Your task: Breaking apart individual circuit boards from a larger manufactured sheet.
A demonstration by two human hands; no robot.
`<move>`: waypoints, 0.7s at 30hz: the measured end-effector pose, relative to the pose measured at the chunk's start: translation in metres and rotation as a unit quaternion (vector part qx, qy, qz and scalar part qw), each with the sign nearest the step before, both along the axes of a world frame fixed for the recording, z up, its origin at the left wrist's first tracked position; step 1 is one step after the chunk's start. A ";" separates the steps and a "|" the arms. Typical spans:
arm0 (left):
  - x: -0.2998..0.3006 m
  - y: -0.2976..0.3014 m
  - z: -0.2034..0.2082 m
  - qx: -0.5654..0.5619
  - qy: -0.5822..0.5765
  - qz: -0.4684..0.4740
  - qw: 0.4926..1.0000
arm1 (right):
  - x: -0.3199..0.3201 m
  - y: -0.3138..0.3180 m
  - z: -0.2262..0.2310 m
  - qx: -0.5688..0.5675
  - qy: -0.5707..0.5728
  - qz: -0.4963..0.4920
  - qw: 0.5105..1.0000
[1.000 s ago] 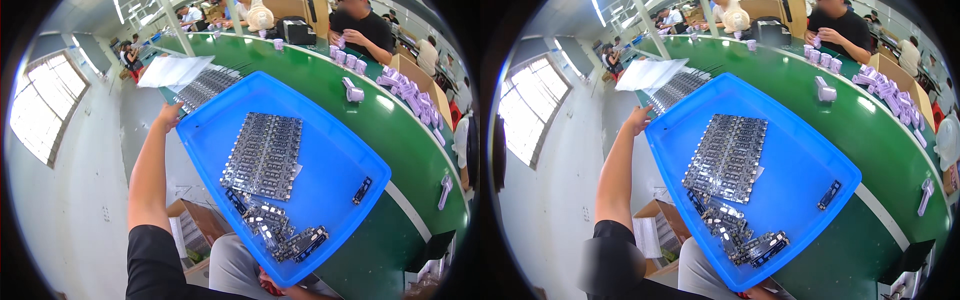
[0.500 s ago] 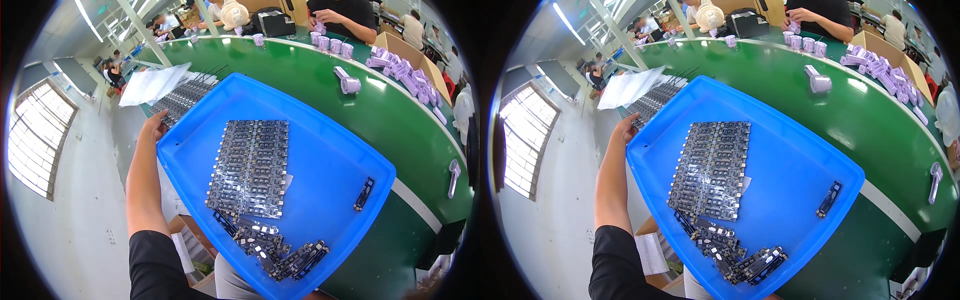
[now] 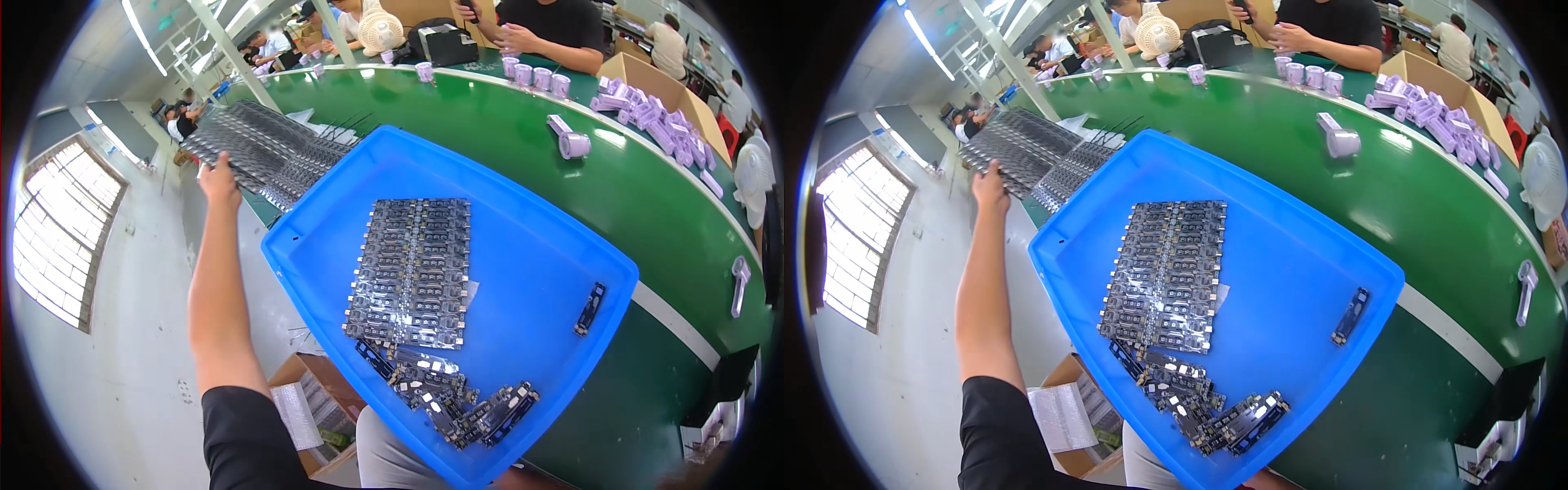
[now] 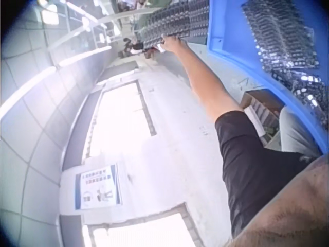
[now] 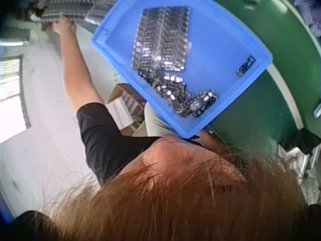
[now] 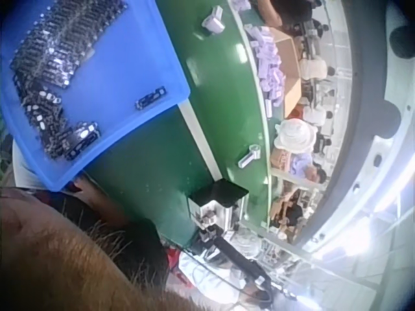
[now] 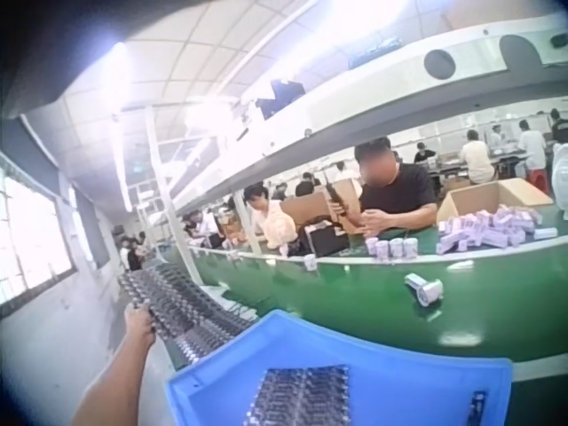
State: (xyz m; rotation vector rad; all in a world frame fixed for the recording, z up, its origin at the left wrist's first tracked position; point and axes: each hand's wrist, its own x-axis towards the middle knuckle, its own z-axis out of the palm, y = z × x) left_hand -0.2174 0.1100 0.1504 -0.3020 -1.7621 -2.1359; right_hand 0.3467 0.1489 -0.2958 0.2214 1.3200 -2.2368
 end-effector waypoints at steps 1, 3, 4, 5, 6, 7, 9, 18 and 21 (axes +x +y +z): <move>0.011 0.007 0.007 0.025 -0.020 0.002 0.999 | 0.000 0.004 0.002 0.007 0.000 -0.007 1.000; 0.002 -0.066 0.053 -0.029 -0.022 -0.102 0.994 | 0.006 -0.005 0.018 0.007 0.015 -0.001 1.000; 0.010 -0.085 0.063 0.003 -0.056 -0.190 0.980 | 0.026 -0.006 0.022 0.009 0.001 -0.020 1.000; 0.071 -0.045 0.057 -0.003 -0.112 -0.178 0.978 | 0.059 -0.001 0.021 0.020 -0.034 -0.064 0.997; 0.092 -0.033 0.033 0.039 -0.149 -0.265 0.952 | 0.095 0.006 0.022 0.027 -0.074 -0.108 0.991; 0.136 -0.021 0.034 0.045 -0.196 -0.275 0.940 | 0.129 0.009 0.032 0.034 -0.098 -0.145 0.984; 0.247 -0.031 0.047 0.076 -0.233 -0.278 0.929 | 0.128 0.012 0.076 0.039 -0.117 -0.136 0.983; 0.599 0.097 0.007 -0.091 -0.299 -0.434 0.845 | 0.162 0.017 0.118 0.133 -0.045 -0.176 0.974; 0.642 0.124 -0.003 -0.098 -0.306 -0.511 0.797 | 0.170 0.011 0.111 0.174 0.040 -0.181 0.967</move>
